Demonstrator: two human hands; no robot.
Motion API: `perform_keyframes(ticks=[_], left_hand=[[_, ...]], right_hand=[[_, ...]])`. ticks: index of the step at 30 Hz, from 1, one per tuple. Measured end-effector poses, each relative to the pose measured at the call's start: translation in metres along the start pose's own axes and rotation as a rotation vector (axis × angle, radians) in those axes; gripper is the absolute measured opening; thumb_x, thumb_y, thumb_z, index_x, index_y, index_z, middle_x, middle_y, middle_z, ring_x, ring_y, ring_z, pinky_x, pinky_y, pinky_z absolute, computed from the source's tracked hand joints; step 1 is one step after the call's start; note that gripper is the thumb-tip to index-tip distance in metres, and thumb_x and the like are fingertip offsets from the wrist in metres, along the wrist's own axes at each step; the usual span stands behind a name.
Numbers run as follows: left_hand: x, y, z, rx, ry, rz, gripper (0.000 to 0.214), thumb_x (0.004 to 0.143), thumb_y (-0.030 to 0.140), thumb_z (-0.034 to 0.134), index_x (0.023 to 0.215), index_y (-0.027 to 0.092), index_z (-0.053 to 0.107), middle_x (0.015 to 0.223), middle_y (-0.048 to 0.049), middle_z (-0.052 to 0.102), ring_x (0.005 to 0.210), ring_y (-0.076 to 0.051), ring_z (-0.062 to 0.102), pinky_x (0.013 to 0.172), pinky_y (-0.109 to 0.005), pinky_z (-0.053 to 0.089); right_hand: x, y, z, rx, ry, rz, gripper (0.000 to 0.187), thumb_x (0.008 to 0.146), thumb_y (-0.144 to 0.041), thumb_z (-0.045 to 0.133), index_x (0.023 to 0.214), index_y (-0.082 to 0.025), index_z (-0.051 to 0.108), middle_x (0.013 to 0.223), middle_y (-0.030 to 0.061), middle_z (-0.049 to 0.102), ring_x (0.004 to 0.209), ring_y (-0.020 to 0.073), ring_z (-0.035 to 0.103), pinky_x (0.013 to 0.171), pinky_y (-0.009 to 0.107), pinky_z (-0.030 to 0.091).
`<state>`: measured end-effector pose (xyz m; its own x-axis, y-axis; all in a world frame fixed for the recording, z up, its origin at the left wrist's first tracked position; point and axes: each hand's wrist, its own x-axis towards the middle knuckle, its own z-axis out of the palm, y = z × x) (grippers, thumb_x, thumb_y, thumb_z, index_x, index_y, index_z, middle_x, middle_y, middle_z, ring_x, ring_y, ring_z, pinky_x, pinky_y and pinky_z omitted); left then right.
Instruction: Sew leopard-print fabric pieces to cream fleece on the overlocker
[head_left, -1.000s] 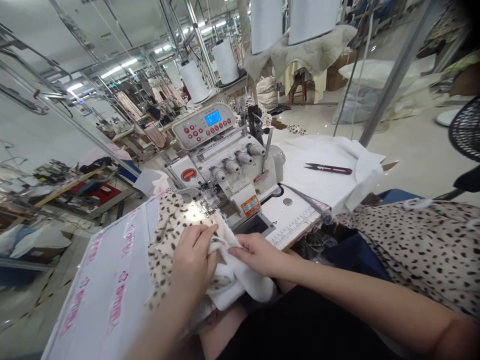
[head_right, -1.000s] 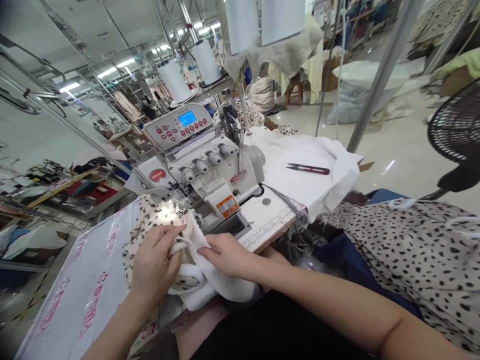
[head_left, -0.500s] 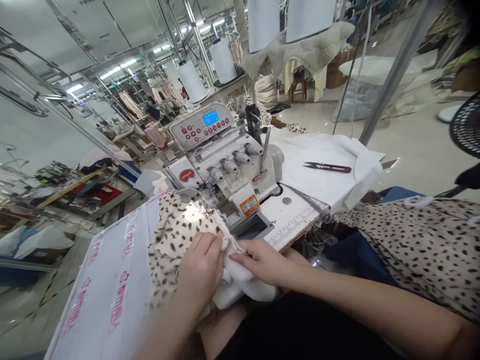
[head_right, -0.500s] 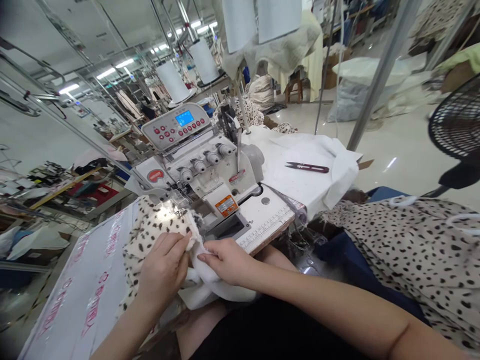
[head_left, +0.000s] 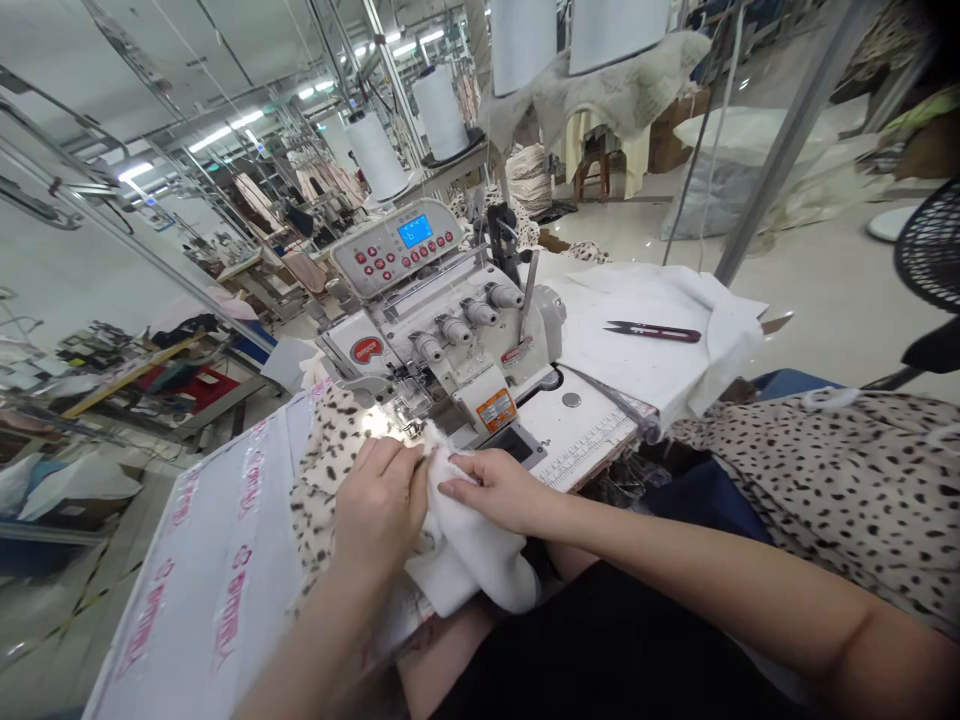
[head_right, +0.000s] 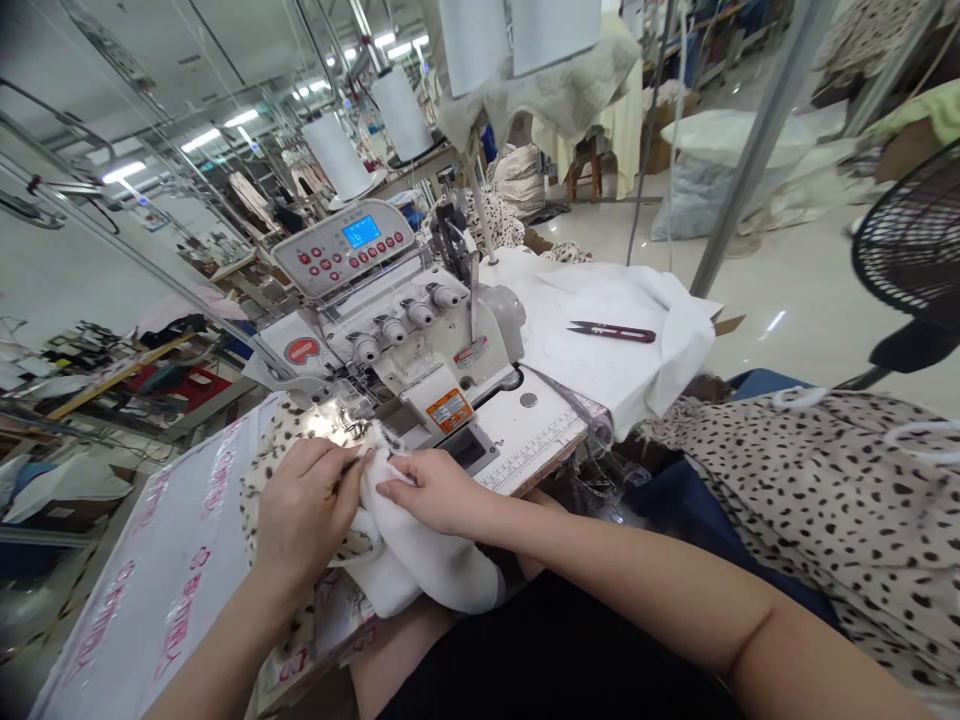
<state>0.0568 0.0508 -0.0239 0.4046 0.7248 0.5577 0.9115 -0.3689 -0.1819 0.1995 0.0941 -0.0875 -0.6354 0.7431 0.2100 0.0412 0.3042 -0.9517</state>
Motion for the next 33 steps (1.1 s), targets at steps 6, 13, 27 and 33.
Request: perform_keyframes(ticks=[6, 13, 27, 33], left_hand=[[-0.002, 0.004, 0.006, -0.054, 0.021, -0.011, 0.005, 0.078, 0.014, 0.053, 0.074, 0.012, 0.056, 0.066, -0.004, 0.05, 0.068, -0.016, 0.046, 0.065, -0.029, 0.041], [-0.001, 0.0, 0.006, -0.018, 0.0, 0.052, 0.006, 0.077, 0.013, 0.052, 0.073, 0.012, 0.056, 0.064, -0.0037, 0.05, 0.066, -0.016, 0.045, 0.061, -0.028, 0.04], [-0.033, 0.026, -0.002, 0.047, 0.023, -0.178, 0.035, 0.076, 0.012, 0.051, 0.11, 0.013, 0.049, 0.103, -0.0131, 0.048, 0.097, -0.025, 0.045, 0.084, -0.043, 0.04], [-0.095, 0.017, 0.001, -0.032, 0.052, -0.427, 0.042, 0.075, 0.027, 0.059, 0.11, 0.012, 0.041, 0.101, -0.0141, 0.046, 0.101, -0.027, 0.042, 0.086, -0.047, 0.039]], right_hand=[[0.0, 0.001, 0.001, 0.047, 0.029, 0.02, 0.022, 0.078, -0.026, 0.051, 0.06, -0.015, 0.045, 0.057, -0.0047, 0.038, 0.057, 0.0086, 0.036, 0.053, 0.019, 0.028], [0.007, 0.003, 0.007, 0.093, 0.064, 0.004, 0.021, 0.079, -0.026, 0.05, 0.061, -0.013, 0.052, 0.057, -0.0041, 0.042, 0.058, 0.0089, 0.038, 0.054, 0.02, 0.029], [-0.014, 0.002, -0.001, 0.043, -0.029, 0.112, 0.021, 0.075, -0.033, 0.056, 0.075, -0.013, 0.06, 0.066, -0.0014, 0.053, 0.061, 0.0114, 0.046, 0.053, 0.02, 0.033], [-0.023, 0.004, -0.004, -0.02, -0.112, 0.147, 0.021, 0.074, -0.032, 0.057, 0.072, -0.011, 0.061, 0.065, -0.0003, 0.053, 0.06, 0.0121, 0.046, 0.05, 0.019, 0.033]])
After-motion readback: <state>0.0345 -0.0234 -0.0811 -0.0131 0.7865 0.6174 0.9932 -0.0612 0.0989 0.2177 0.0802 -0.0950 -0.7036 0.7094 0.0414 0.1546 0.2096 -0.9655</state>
